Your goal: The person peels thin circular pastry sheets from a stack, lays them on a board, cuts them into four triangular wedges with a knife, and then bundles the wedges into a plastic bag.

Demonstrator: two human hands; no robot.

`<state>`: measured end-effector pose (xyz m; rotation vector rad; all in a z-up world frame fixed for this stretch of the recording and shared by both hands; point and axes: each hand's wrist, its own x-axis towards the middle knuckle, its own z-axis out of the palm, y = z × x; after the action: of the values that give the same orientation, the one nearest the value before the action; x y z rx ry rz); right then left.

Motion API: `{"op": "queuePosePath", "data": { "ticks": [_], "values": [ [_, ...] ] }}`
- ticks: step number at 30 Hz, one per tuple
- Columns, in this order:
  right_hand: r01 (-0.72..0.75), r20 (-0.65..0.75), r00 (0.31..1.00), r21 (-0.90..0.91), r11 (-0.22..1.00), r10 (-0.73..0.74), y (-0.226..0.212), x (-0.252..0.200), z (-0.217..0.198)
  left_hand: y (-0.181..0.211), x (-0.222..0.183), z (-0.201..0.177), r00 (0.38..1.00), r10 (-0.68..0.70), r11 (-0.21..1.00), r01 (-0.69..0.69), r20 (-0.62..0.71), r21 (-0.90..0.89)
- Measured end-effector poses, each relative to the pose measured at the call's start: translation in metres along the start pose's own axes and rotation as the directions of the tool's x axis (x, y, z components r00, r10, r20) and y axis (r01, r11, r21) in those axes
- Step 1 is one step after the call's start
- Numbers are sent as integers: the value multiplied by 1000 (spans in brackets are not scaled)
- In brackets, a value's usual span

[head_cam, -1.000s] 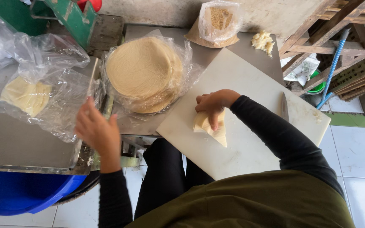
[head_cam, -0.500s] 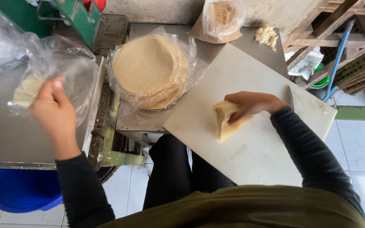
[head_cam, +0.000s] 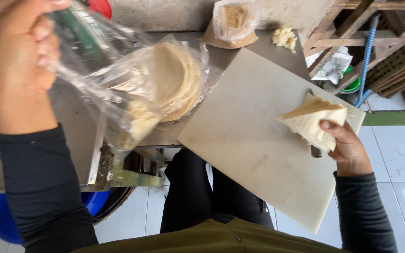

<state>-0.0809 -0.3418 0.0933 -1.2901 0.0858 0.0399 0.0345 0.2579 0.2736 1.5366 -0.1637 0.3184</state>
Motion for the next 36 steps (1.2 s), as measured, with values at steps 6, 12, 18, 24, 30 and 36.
{"op": "queuePosePath", "data": {
  "ticks": [6,12,18,24,30,36],
  "values": [
    [90,-36,996,230,969,-84,7,-43,-35,-35,54,135,966,39,969,26,257,-244],
    [128,-135,985,150,980,-108,20,-78,-66,-34,38,240,921,274,944,-203,276,-259],
    [58,-151,988,232,971,-22,57,-102,-80,-79,-100,294,808,474,837,-537,350,105],
    [49,-154,988,462,885,26,120,-127,-25,-119,-226,323,808,339,822,-503,481,267],
    [-3,-98,992,633,774,84,167,-116,42,-136,-251,311,882,300,916,-372,365,147],
    [40,-264,963,326,945,50,197,-103,52,-147,-259,312,780,410,765,-577,473,287]
  ]
}}
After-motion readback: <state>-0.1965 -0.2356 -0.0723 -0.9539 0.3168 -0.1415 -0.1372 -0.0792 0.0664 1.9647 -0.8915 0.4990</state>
